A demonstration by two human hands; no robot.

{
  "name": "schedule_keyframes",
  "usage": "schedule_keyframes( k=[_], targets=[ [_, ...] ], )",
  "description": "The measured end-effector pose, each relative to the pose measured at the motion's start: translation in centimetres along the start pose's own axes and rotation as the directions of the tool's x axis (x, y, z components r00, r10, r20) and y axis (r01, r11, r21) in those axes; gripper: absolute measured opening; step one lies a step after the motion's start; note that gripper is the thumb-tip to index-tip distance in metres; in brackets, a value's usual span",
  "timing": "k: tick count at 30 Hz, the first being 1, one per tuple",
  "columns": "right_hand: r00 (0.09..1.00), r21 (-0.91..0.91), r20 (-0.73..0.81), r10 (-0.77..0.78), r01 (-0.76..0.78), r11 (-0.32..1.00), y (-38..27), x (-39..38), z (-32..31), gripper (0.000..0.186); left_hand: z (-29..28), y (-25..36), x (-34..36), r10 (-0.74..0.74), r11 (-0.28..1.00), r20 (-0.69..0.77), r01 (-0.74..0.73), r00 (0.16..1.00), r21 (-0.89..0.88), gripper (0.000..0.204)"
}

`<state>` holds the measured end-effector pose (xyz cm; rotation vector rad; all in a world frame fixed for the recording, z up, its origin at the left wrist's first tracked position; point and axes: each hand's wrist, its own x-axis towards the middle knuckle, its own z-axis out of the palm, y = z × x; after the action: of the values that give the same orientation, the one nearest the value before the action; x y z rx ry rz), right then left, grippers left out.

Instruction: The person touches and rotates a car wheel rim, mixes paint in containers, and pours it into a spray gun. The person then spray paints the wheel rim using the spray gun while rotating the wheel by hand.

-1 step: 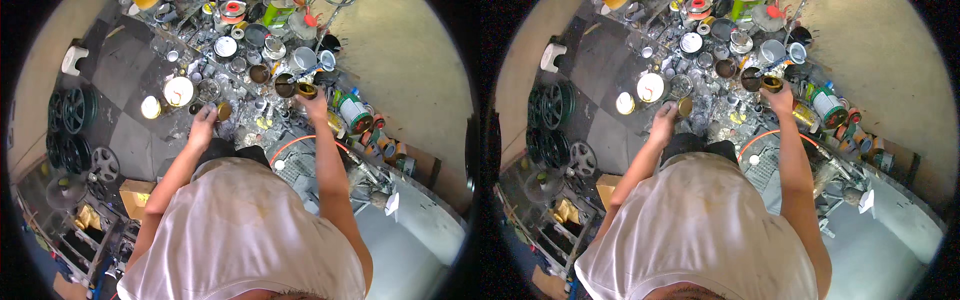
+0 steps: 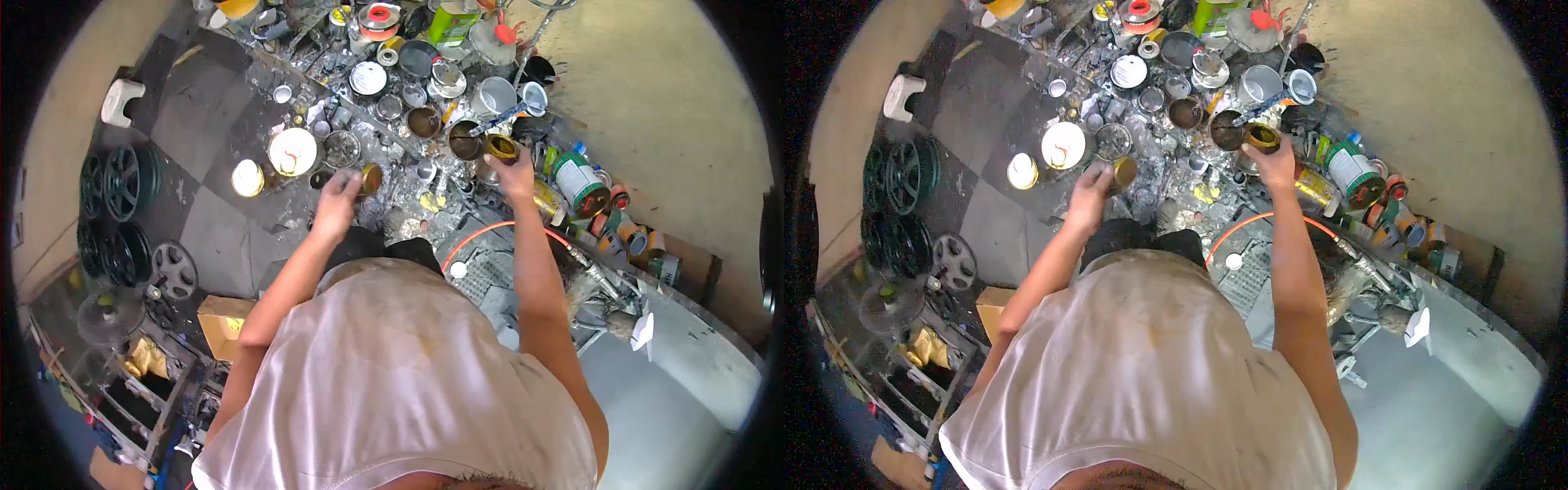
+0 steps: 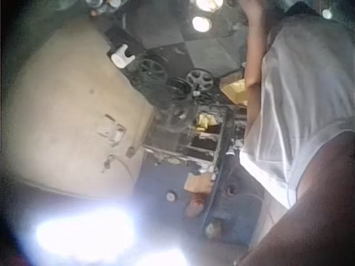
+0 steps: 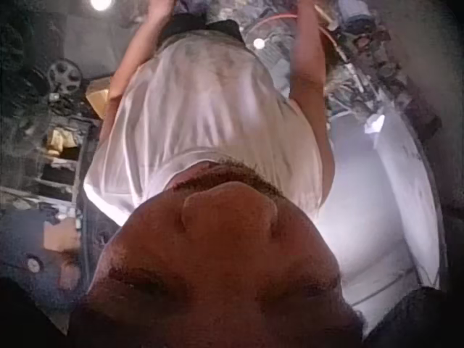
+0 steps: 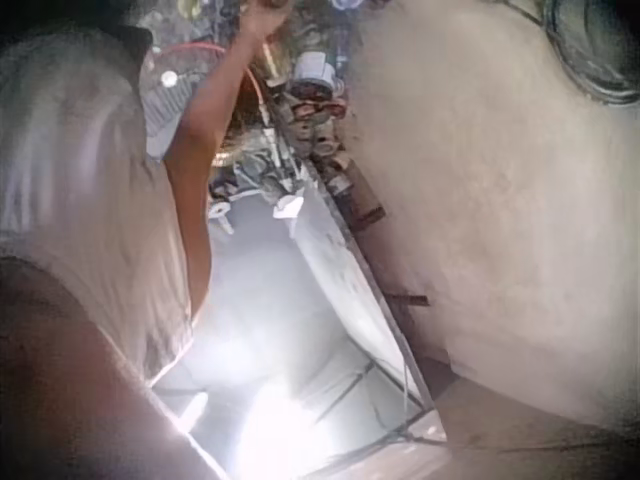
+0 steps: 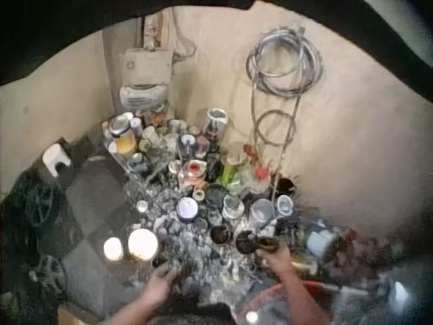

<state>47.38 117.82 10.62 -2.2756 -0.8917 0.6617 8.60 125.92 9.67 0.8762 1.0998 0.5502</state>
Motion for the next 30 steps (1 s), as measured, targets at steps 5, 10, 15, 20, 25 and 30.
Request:
schedule_keyframes(
  k=[5,10,15,20,25,30],
  targets=[
    [0.991,0.662,-0.074,-0.114,0.135,0.738,-0.3,-5.2,3.0,0.073,7.0,5.6,1.4,0.340,0.840,0.112,-0.355,0.934,0.412,0.017],
    [0.987,0.324,-0.020,-0.159,0.157,0.933,-5.1,-10.9,7.2,0.076,9.9,6.0,2.3,0.597,0.151,0.637,-0.848,0.488,0.508,0.020],
    [0.986,0.290,-0.002,-0.167,0.161,0.943,-5.6,-13.7,11.4,0.077,6.5,4.7,2.1,0.385,0.137,0.786,-0.872,0.484,0.470,0.022],
    [0.989,0.260,0.064,-0.131,0.110,0.959,-7.5,-14.6,14.8,0.078,1.7,6.0,2.1,0.373,0.226,0.736,-0.824,0.566,0.520,0.039],
    [0.958,0.292,0.098,-0.269,0.230,0.928,-11.6,-14.3,17.9,0.086,-1.8,11.1,3.6,0.241,0.308,0.689,-0.727,0.683,0.613,0.087],
    [0.979,0.332,0.030,-0.202,0.180,0.926,-15.5,-15.4,18.7,0.097,-6.1,16.9,10.6,0.160,0.123,0.787,-0.803,0.596,0.583,0.072]
  ],
)
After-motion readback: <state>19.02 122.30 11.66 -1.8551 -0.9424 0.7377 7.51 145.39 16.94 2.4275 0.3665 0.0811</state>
